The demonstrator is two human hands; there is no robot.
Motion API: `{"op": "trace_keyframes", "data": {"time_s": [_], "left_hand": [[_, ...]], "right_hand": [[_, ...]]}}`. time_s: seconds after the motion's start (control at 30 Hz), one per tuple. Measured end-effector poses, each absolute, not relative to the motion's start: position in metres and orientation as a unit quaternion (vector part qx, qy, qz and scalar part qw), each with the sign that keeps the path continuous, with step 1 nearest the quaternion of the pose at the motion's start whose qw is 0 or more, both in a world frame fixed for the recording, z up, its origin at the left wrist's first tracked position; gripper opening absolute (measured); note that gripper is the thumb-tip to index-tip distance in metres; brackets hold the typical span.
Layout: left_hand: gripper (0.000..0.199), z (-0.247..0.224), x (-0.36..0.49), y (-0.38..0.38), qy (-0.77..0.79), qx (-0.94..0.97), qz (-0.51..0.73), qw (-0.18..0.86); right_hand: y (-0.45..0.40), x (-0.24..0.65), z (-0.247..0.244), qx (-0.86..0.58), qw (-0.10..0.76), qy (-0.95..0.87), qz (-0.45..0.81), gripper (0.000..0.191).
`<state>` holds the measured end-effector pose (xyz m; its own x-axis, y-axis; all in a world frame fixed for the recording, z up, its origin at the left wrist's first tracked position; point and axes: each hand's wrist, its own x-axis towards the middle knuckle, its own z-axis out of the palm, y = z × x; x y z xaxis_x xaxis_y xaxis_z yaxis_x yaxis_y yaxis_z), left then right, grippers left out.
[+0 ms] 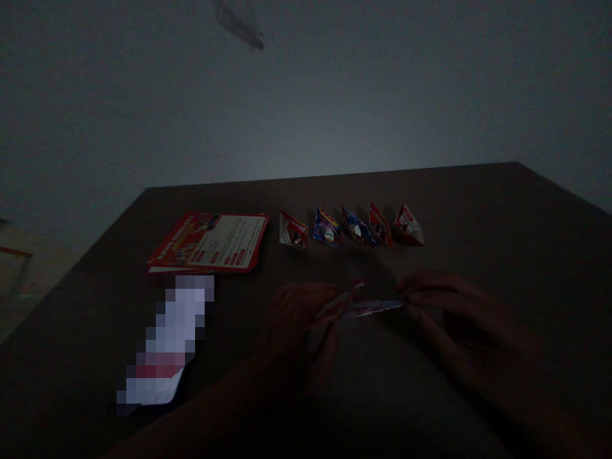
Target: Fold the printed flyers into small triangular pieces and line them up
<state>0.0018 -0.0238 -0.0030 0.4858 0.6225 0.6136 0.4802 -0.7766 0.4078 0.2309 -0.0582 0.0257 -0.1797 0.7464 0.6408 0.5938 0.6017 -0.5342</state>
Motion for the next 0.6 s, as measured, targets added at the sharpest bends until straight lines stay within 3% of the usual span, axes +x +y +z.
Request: {"op": "trace_keyframes", "data": {"time_s": [0.27, 0.37, 0.6], "left_hand": [[0.072, -0.014, 0.002, -0.022, 0.370, 0.805, 0.460, 0.052], [0.079, -0.014, 0.001, -0.022, 0.338, 0.823, 0.455, 0.036], [0.057, -0.005, -0.001, -0.028, 0.290, 0.888, 0.354, 0.030]], "right_hand": [[-0.061, 0.233, 0.012, -0.466, 0.528, -0.708, 0.044, 0.037], [-0.062, 0.231, 0.010, -0.515, 0.527, -0.675, 0.030, 0.032], [-0.057, 0.230, 0.004, -0.584, 0.482, -0.638, 0.139, 0.025]]}}
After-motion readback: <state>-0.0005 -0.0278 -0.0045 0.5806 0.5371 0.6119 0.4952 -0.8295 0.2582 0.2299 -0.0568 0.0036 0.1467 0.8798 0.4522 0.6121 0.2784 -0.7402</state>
